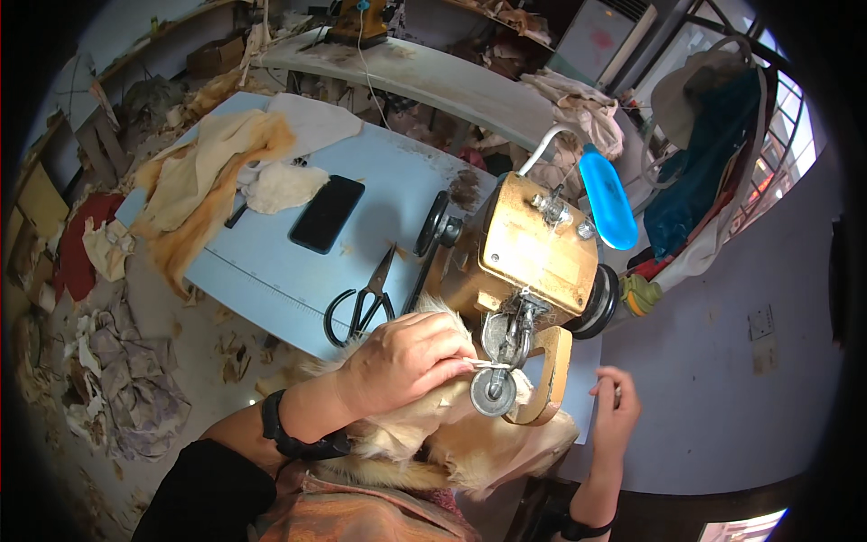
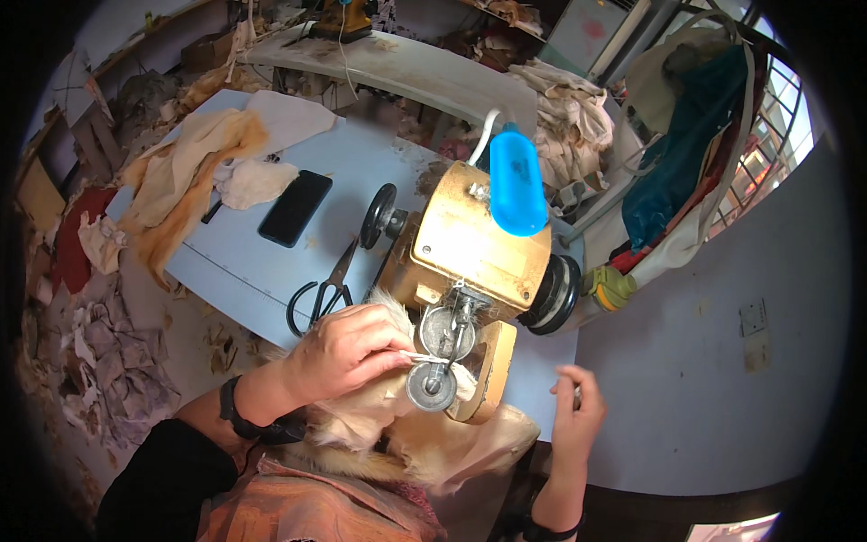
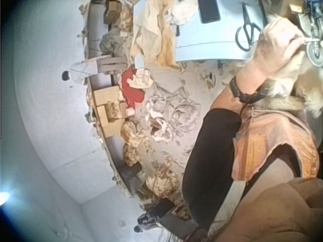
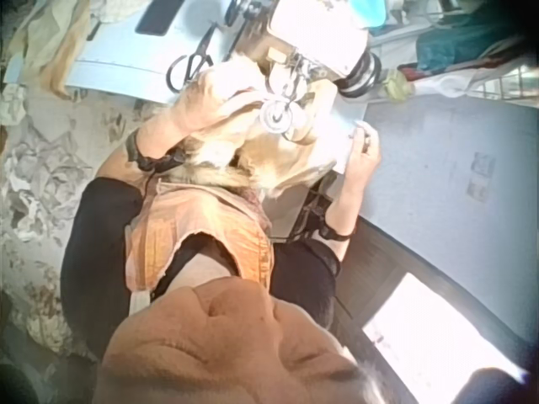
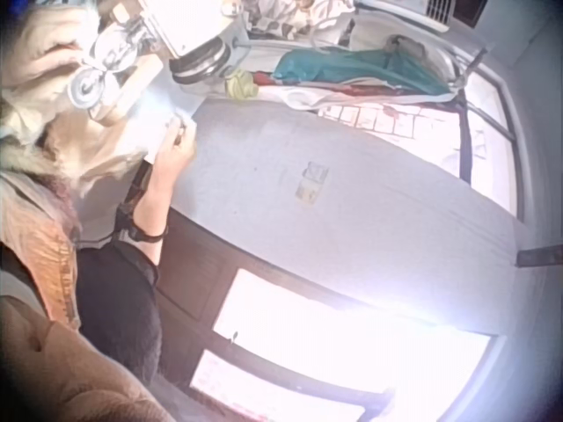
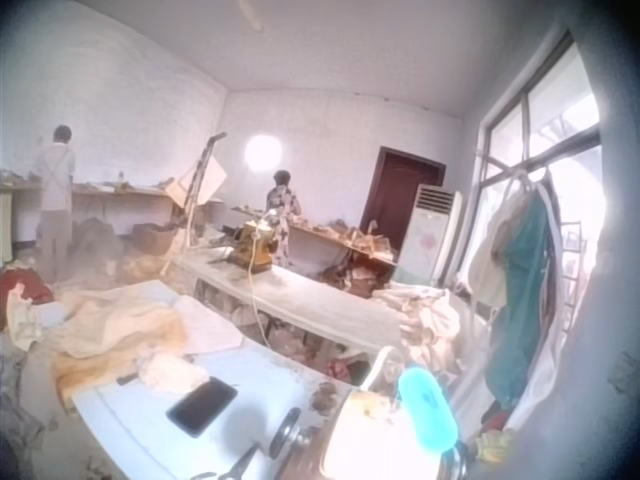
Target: Sewing and trimming fur skins using a specialized sewing machine and scissors.
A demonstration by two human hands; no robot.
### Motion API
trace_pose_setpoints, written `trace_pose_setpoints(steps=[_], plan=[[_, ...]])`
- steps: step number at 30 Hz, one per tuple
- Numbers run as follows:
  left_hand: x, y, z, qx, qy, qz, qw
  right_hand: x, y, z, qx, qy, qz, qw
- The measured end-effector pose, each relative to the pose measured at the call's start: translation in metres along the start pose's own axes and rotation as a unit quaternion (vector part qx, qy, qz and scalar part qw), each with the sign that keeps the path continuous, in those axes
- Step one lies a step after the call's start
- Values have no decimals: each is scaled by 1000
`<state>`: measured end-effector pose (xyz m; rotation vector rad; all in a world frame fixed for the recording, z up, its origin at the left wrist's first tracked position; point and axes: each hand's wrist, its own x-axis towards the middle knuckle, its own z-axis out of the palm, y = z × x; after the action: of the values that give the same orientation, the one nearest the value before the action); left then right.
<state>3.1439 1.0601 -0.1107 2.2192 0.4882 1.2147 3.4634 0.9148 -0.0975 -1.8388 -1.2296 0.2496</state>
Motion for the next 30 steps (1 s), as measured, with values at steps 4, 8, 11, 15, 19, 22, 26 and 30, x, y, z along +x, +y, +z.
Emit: trace_pose_setpoints(steps=[4, 8, 11, 15, 19, 22, 26, 30], plan=[[0, -1, 1, -5, -6, -4, 1000, 36, -28, 26, 23, 108, -92, 990], [-5, -2, -4, 4, -6, -10, 1000, 65, -31, 27, -93, -58, -75, 991], [-4, -2, 1, -36, -25, -25, 999, 76, -28, 19, -2, -96, -39, 995], [-10, -3, -1, -32, -18, -31, 999, 101, -33, 29, 164, -48, 23, 985], [-18, 0, -9, -33, -48, -86, 995, 74, -23, 28, 6, -74, -27, 997], [-20, 0, -8, -47, -50, -69, 995, 68, -13, 26, 22, -89, -72, 993], [-22, 3, -5, -38, -60, -38, 997, 106, -29, 24, 159, -54, 19, 986], [-24, 2, -14, -15, -56, -64, 996, 85, -21, 49, 225, -23, 36, 973]])
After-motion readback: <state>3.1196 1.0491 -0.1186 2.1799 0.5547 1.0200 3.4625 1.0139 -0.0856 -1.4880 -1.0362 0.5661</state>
